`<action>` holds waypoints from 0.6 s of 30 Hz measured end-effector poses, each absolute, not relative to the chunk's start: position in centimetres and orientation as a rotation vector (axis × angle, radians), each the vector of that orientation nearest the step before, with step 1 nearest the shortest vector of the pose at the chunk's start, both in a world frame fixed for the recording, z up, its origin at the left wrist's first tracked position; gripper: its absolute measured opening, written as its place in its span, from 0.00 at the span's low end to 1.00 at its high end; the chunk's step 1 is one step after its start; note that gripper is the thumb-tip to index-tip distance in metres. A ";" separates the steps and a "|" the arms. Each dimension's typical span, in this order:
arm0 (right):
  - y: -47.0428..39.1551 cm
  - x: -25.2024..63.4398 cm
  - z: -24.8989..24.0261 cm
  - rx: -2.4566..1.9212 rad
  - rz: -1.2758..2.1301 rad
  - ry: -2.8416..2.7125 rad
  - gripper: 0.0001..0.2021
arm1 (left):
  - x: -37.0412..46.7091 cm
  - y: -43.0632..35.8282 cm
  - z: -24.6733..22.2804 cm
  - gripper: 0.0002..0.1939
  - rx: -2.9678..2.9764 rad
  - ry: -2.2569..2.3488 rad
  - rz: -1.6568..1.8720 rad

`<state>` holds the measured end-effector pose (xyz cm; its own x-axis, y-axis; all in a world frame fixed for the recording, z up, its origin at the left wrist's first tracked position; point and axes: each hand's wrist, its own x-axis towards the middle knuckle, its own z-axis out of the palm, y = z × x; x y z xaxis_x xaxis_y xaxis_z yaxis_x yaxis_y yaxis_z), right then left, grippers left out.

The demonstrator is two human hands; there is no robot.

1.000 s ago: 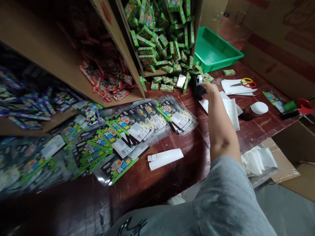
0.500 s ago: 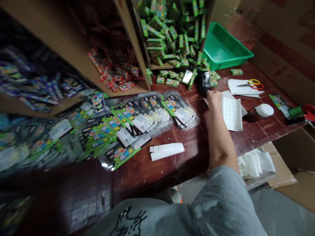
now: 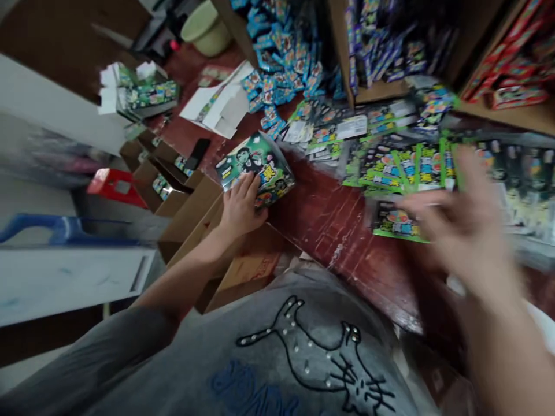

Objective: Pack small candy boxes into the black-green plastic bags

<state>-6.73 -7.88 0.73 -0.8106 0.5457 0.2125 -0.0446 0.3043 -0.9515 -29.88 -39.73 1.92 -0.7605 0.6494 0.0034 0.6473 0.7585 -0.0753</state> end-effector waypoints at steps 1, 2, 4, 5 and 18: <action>-10.2 -7.9 0.5 -0.381 1.667 -2.080 0.36 | -30.0 -39.8 2.1 0.49 -1.090 -2.914 0.085; -12.7 -9.5 0.1 -0.322 1.826 -2.076 0.36 | -30.0 -40.0 2.2 0.48 -1.102 -2.907 0.065; -17.4 -13.7 -1.4 -0.274 2.078 -2.076 0.28 | -30.0 -40.3 2.5 0.48 -1.121 -2.888 0.027; -19.5 -16.0 -2.4 -0.304 2.123 -2.104 0.23 | -30.0 -40.3 2.6 0.47 -1.127 -2.880 0.008; -24.4 -25.1 -5.2 -0.695 1.838 -2.412 0.14 | -29.9 -38.3 2.2 0.29 -0.944 -2.921 -0.212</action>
<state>-25.06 -24.40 -5.19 -0.8999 0.3641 -0.2401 0.3281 0.2024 -0.9227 -29.86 -38.33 2.21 -0.8098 0.5776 0.1032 0.5864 0.8024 0.1111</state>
